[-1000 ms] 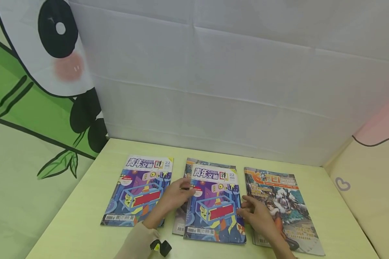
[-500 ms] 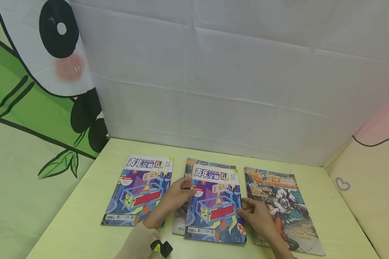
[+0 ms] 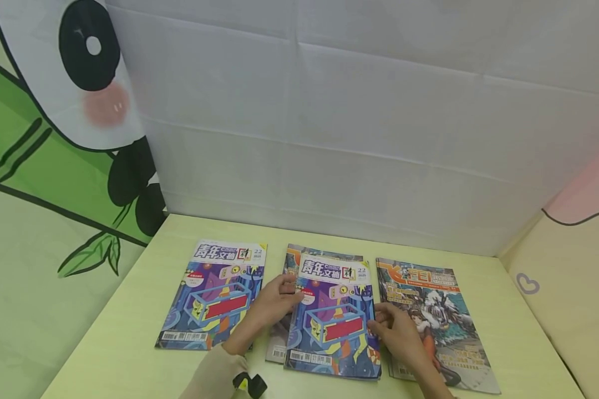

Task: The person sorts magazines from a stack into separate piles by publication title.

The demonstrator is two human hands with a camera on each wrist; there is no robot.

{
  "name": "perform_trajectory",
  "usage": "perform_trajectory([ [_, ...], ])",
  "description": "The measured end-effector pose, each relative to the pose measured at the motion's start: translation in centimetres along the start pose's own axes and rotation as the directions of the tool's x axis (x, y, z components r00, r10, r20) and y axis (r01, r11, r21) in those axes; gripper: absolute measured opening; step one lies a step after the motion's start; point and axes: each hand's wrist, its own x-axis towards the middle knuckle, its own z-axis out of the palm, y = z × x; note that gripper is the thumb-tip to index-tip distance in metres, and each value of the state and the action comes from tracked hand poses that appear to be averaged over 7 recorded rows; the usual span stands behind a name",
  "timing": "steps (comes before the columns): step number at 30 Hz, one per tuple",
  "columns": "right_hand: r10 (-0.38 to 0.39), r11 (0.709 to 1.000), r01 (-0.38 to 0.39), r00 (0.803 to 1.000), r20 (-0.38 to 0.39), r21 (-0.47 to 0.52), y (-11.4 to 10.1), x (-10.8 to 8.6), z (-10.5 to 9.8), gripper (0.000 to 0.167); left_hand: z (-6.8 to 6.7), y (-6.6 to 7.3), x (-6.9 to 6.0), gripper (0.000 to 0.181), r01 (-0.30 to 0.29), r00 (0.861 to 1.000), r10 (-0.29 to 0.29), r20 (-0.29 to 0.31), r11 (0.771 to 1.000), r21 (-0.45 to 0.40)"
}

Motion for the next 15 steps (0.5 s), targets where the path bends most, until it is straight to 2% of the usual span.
perform_trajectory([
  [4,-0.003,1.000,0.003,1.000,0.005,0.001,0.14,0.10,0.04,0.040,0.14,-0.07,0.07,0.057,-0.007,1.000,0.007,-0.013,1.000,0.002],
  [10,-0.023,1.000,0.023,0.999,0.023,0.013,0.17,0.00,-0.14,0.039,0.42,0.04,-0.07,0.057,-0.054,0.998,0.054,-0.034,0.999,0.009],
  [15,-0.042,0.999,0.042,0.998,0.039,0.014,0.16,-0.04,-0.39,0.039,0.53,-0.03,0.00,0.059,-0.052,0.998,0.053,-0.033,0.999,0.008],
])
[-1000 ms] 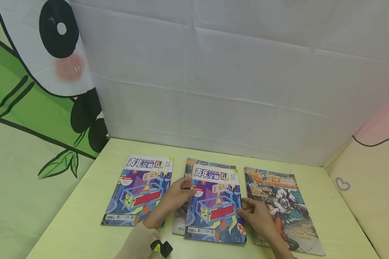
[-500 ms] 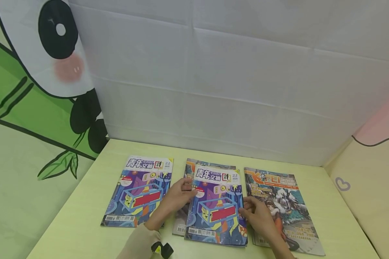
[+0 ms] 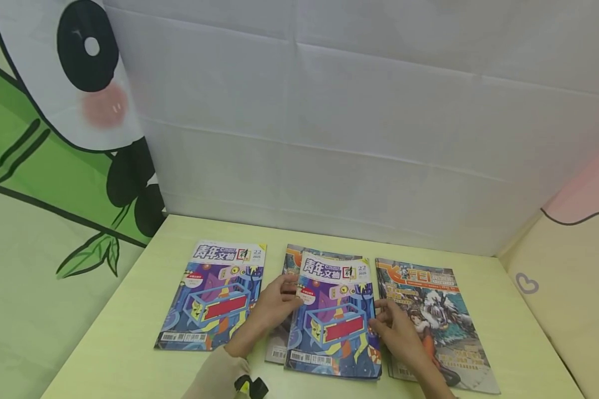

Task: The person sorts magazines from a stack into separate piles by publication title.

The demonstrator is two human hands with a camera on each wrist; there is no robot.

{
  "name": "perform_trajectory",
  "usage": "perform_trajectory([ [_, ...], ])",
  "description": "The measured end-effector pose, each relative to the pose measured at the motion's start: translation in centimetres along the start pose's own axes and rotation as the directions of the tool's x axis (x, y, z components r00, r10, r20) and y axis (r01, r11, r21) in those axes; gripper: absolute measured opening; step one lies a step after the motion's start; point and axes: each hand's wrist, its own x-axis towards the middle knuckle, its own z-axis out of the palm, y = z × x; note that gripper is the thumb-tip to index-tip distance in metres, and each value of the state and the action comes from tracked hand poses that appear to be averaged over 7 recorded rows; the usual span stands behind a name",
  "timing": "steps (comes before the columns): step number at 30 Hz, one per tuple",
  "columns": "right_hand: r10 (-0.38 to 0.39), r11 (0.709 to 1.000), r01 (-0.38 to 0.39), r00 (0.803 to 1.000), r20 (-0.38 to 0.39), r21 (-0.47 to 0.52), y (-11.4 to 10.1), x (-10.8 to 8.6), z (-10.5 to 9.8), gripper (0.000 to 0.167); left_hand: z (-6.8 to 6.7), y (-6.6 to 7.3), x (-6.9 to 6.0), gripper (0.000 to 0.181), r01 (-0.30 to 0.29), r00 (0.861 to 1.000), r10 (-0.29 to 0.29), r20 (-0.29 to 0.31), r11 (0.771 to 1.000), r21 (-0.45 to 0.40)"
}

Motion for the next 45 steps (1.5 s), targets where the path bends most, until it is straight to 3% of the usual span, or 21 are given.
perform_trajectory([
  [6,0.017,0.999,-0.018,1.000,0.013,0.047,0.0,-0.1,0.0,0.039,0.1,-0.6,0.1,0.064,-0.006,0.999,0.004,0.033,0.998,0.058],
  [10,0.031,0.996,-0.031,0.999,0.006,0.082,-0.1,-0.1,0.1,0.039,0.3,-0.9,0.0,0.062,-0.060,0.997,0.053,0.055,0.989,0.135],
  [15,0.038,0.994,-0.038,0.999,-0.001,0.100,-0.2,0.0,0.1,0.042,0.4,-0.8,-0.4,0.060,-0.109,0.993,0.102,0.054,0.981,0.162],
  [28,0.012,0.990,-0.014,1.000,0.012,0.137,0.1,0.1,0.1,0.044,0.1,-0.8,0.1,0.064,-0.085,0.996,0.078,0.053,0.986,0.142],
  [34,-0.015,0.976,0.007,0.999,0.032,0.219,-0.9,-0.1,0.2,0.045,-1.0,-0.5,0.3,0.067,-0.081,0.995,0.074,0.060,0.991,0.108],
  [39,-0.023,0.950,0.012,0.999,0.031,0.312,-1.8,-0.1,1.2,0.046,-2.6,0.2,0.2,0.069,-0.030,0.999,0.028,0.036,0.998,0.047],
  [45,-0.061,0.939,0.056,0.998,0.005,0.341,-3.2,-0.1,2.6,0.046,-4.8,0.9,0.0,0.071,0.009,1.000,-0.010,0.024,1.000,0.026],
])
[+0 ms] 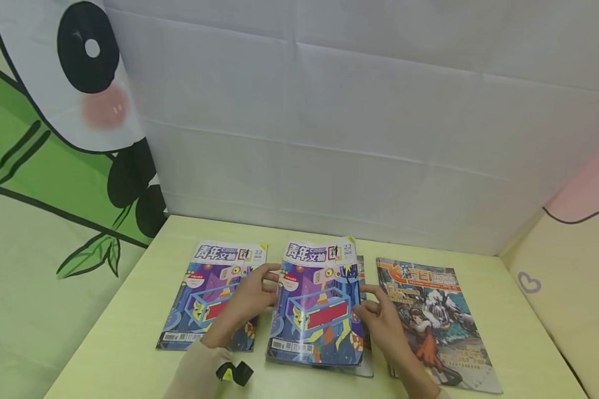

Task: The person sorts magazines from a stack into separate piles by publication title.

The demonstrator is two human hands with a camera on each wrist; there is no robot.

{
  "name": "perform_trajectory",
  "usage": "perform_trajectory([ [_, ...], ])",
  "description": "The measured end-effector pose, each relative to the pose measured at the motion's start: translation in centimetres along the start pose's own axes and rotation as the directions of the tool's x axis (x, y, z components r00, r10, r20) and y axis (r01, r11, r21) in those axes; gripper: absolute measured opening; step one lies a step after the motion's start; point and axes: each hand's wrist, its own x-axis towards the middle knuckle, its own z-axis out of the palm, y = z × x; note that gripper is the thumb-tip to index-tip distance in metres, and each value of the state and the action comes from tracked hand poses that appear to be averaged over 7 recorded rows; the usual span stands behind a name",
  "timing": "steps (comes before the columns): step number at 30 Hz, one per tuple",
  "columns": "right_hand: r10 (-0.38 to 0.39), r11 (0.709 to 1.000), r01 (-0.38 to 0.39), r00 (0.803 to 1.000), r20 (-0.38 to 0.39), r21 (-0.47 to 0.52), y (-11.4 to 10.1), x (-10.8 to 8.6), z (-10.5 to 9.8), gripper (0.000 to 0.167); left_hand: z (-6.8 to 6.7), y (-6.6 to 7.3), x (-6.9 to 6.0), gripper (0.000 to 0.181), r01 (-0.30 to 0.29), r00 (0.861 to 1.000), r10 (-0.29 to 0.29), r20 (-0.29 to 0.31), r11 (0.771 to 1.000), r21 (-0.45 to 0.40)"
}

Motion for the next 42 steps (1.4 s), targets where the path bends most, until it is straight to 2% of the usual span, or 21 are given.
perform_trajectory([
  [6,-0.019,0.998,0.020,1.000,-0.007,0.051,-0.7,0.1,2.6,0.042,-2.2,0.0,0.0,0.061,0.011,1.000,-0.011,-0.001,0.998,0.067],
  [10,-0.054,0.997,0.053,0.999,0.009,0.060,-1.0,0.4,4.6,0.040,-3.6,0.1,-0.1,0.059,0.031,0.999,-0.025,-0.042,0.989,0.143],
  [14,-0.048,0.994,0.043,0.998,0.049,0.098,-1.2,0.4,6.5,0.040,-4.6,0.0,-0.1,0.059,0.055,0.994,-0.030,-0.106,0.970,0.238],
  [17,-0.012,0.991,0.002,0.997,0.072,0.133,-1.3,0.4,8.0,0.041,-5.4,-0.3,-0.1,0.058,0.077,0.987,-0.028,-0.160,0.947,0.312],
  [21,-0.016,0.992,0.006,0.997,0.077,0.129,-1.5,0.5,9.8,0.043,-6.7,-0.7,-0.2,0.057,0.120,0.976,-0.038,-0.214,0.914,0.388],
  [29,-0.066,0.985,0.052,0.994,0.082,0.166,-1.7,1.0,13.3,0.042,-9.3,-0.6,-0.8,0.055,0.171,0.966,-0.058,-0.250,0.872,0.458],
  [35,-0.068,0.985,0.054,0.995,0.075,0.166,-1.8,1.4,15.3,0.042,-10.4,-1.4,-0.7,0.057,0.226,0.954,-0.091,-0.284,0.842,0.490],
  [42,-0.046,0.981,0.029,0.995,0.085,0.192,-1.9,2.2,17.3,0.042,-12.2,-2.4,-0.7,0.057,0.260,0.942,-0.106,-0.318,0.831,0.492],
])
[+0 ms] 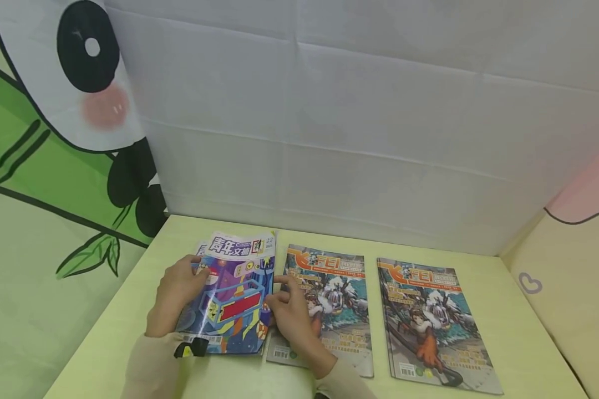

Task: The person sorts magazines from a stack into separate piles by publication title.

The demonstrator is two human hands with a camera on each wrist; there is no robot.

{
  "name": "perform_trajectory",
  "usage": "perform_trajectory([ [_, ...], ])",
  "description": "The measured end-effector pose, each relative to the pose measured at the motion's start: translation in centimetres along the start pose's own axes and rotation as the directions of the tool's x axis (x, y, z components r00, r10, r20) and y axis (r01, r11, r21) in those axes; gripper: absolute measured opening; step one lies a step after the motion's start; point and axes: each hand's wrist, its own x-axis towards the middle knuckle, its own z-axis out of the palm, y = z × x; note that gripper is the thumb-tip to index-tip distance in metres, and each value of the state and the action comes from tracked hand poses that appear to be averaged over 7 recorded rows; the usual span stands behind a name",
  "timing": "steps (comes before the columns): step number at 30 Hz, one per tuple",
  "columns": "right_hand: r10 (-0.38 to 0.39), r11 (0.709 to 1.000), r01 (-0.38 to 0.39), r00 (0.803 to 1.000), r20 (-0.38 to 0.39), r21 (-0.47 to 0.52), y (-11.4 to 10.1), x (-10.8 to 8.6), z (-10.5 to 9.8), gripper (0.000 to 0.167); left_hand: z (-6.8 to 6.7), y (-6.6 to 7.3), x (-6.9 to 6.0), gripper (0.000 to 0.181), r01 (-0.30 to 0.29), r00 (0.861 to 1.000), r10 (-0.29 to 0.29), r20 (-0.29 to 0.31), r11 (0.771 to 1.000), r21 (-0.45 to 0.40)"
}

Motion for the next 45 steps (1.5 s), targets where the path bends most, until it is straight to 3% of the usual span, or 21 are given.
perform_trajectory([
  [6,0.027,1.000,-0.027,1.000,-0.002,-0.007,0.2,0.9,1.5,0.040,-0.4,-1.0,0.4,0.058,0.037,0.999,-0.037,0.002,0.999,0.015],
  [14,0.057,0.998,-0.058,0.998,-0.005,-0.019,0.7,1.5,1.9,0.041,0.3,-1.9,0.9,0.056,0.049,0.999,-0.049,0.004,0.998,0.041],
  [23,-0.005,0.994,0.005,1.000,0.008,-0.110,1.1,1.3,1.6,0.054,0.7,-2.1,1.1,0.057,0.048,0.999,-0.047,-0.016,0.998,0.040],
  [29,-0.090,0.967,0.084,0.996,-0.012,-0.241,1.1,0.7,1.6,0.058,0.9,-1.9,1.0,0.056,0.013,1.000,-0.013,-0.013,0.998,0.055],
  [32,-0.114,0.962,0.107,0.993,-0.013,-0.252,1.1,0.7,1.6,0.058,0.9,-1.7,1.0,0.057,0.005,1.000,-0.004,-0.013,0.998,0.065],
  [45,-0.069,0.957,0.084,0.996,0.063,-0.278,0.9,0.6,1.0,0.062,1.1,-1.5,0.8,0.059,0.069,0.997,-0.071,0.017,0.993,0.090],
])
